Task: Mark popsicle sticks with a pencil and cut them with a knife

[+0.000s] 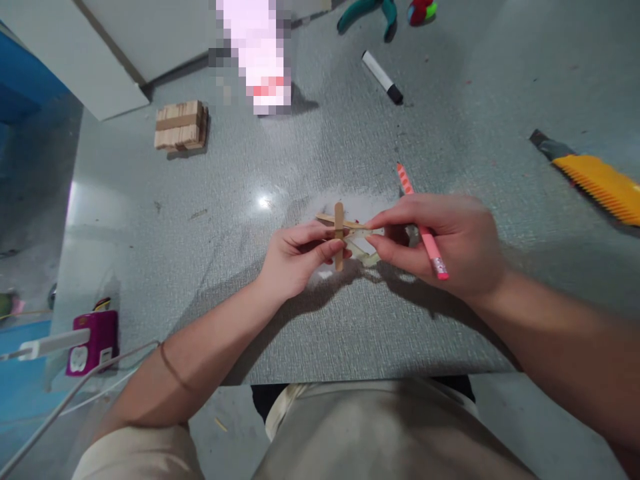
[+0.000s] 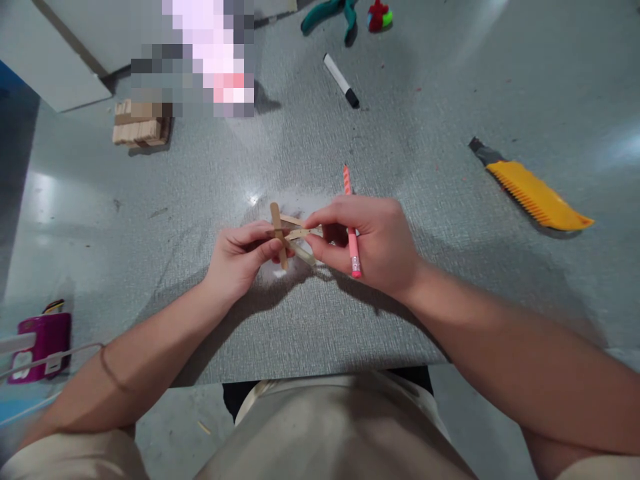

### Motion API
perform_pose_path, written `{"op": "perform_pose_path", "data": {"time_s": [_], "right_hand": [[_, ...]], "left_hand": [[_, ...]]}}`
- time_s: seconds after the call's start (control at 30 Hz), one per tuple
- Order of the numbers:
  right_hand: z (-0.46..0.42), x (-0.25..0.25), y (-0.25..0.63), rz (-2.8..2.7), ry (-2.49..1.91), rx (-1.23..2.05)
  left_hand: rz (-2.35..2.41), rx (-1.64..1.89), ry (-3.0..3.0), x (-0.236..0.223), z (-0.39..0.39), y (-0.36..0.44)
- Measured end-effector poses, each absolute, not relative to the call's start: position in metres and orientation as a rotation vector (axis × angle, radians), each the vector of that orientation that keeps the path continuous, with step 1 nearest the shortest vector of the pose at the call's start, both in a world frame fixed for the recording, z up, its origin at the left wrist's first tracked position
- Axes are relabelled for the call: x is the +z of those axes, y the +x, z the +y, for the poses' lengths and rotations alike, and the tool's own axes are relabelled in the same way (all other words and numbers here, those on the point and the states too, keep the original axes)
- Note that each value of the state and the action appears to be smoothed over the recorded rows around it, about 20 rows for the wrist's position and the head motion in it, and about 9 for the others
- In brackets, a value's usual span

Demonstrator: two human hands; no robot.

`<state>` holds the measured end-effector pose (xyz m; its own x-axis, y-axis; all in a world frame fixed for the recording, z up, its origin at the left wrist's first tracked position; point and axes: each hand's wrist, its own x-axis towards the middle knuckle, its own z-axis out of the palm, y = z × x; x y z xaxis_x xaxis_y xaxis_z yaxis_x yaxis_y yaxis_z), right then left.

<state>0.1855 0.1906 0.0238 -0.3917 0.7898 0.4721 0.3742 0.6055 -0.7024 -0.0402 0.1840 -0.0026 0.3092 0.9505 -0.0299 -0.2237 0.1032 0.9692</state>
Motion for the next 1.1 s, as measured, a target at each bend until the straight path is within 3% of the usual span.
{"op": "perform_pose_path", "data": {"time_s": [1.1], "right_hand": [[0.1904, 0.0238, 0.1855, -1.976, -0.984, 0.731]], "left_hand": [[0.910, 1.043, 1.217, -0.0035, 0.1847, -0.0404]]}}
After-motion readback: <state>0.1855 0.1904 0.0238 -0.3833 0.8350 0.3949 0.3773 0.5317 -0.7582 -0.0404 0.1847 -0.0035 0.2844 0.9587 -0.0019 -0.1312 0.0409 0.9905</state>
